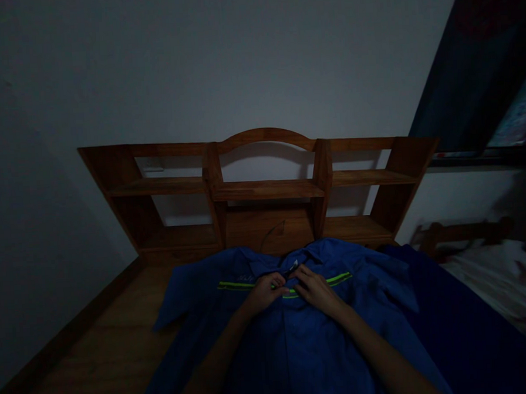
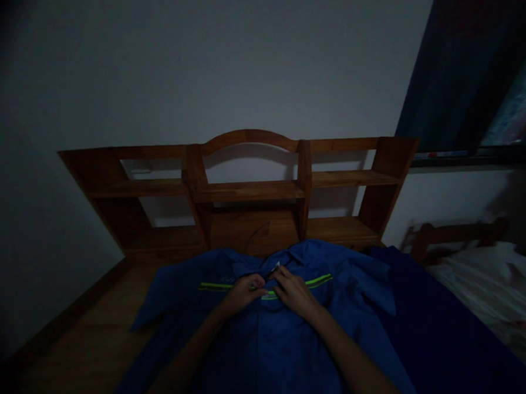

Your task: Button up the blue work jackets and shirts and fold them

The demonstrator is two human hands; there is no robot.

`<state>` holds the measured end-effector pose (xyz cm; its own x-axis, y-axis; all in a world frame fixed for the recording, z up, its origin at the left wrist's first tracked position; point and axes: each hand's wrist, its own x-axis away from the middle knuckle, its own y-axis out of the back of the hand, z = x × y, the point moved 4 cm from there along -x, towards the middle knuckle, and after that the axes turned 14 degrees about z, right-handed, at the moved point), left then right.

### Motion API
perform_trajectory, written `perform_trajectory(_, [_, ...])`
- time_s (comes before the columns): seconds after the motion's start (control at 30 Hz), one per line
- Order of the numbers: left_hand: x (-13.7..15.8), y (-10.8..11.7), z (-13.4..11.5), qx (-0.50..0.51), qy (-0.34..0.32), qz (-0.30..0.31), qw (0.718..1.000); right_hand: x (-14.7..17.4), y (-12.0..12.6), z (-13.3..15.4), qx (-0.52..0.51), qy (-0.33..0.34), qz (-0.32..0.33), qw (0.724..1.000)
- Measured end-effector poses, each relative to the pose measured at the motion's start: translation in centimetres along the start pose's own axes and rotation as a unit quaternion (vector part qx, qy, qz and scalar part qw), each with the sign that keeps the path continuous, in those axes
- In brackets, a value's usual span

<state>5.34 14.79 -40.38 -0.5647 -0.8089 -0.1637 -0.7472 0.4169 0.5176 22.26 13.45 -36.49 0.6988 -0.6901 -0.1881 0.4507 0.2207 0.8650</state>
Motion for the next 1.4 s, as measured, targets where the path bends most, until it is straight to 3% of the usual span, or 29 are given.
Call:
perform_trajectory(0.2, [-0.2,-0.1,0.6,-0.012,0.020,0.017,1.000,-0.1,-0.4,-0.4,0.010,-0.006,-0.006,1.000])
perform_trajectory(0.57, [0.2,0.3,-0.9,-0.062,-0.010,0.011,0.998,-0.1,-0.1,-0.2,-0.001,-0.008,-0.012,1.000])
perform_trajectory(1.03, [0.4,0.1,-1.0,-0.054,-0.011,0.011,0.998,-0.1,-0.2,0.0,-0.029,0.008,-0.029,0.999])
perform_trajectory(1.23, [0.0,-0.4,-0.7,-0.046,0.047,-0.032,0.997,-0.2,-0.3,-0.3,-0.028,0.004,-0.024,0.999])
perform_trajectory(1.4, [0.0,-0.5,-0.5,-0.025,0.074,-0.021,0.997,-0.2,-0.4,-0.2,-0.024,0.002,-0.023,0.999])
